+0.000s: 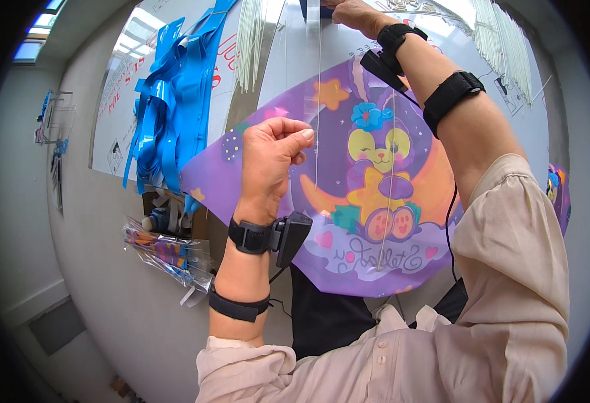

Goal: Assembling a colorful kite by attaching support rods and tape.

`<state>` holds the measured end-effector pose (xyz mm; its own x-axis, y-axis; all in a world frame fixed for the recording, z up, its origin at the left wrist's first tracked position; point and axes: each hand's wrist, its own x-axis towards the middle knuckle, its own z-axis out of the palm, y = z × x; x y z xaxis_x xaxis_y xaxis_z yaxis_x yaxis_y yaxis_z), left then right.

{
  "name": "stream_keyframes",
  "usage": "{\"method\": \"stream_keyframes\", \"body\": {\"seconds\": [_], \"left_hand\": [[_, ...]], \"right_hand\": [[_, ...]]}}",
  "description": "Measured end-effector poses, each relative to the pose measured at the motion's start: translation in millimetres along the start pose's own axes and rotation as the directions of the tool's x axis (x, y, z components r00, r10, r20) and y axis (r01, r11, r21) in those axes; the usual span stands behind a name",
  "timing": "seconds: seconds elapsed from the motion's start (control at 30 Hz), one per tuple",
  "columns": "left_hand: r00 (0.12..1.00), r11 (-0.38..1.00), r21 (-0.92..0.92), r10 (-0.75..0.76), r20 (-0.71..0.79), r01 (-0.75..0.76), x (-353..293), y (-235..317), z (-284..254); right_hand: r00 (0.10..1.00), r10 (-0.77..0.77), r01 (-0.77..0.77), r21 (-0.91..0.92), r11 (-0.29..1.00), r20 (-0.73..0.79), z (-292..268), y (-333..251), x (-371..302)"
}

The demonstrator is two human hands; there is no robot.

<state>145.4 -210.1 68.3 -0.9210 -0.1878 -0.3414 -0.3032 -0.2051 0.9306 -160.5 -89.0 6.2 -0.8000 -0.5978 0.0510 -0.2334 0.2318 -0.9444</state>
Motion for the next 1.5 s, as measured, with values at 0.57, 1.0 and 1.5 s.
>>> {"method": "stream_keyframes", "body": {"seconds": [0.57, 1.0, 1.5], "left_hand": [[0.997, 0.999, -0.032, -0.020, -0.076, 0.017, -63, -13, 1], [0.992, 0.993, -0.098, -0.073, -0.105, 0.063, -85, -3, 1], [0.985, 0.998, -0.044, -0.046, -0.168, 0.040, -85, -27, -3]], "right_hand": [[0.990, 0.132, -0.127, 0.072, 0.989, -0.057, 9, -34, -31], [0.980, 0.188, -0.170, 0.228, 0.959, -0.059, 10, -46, -29], [0.819, 0.526, -0.282, 0.637, 0.718, -0.229, 24, -66, -16]]}}
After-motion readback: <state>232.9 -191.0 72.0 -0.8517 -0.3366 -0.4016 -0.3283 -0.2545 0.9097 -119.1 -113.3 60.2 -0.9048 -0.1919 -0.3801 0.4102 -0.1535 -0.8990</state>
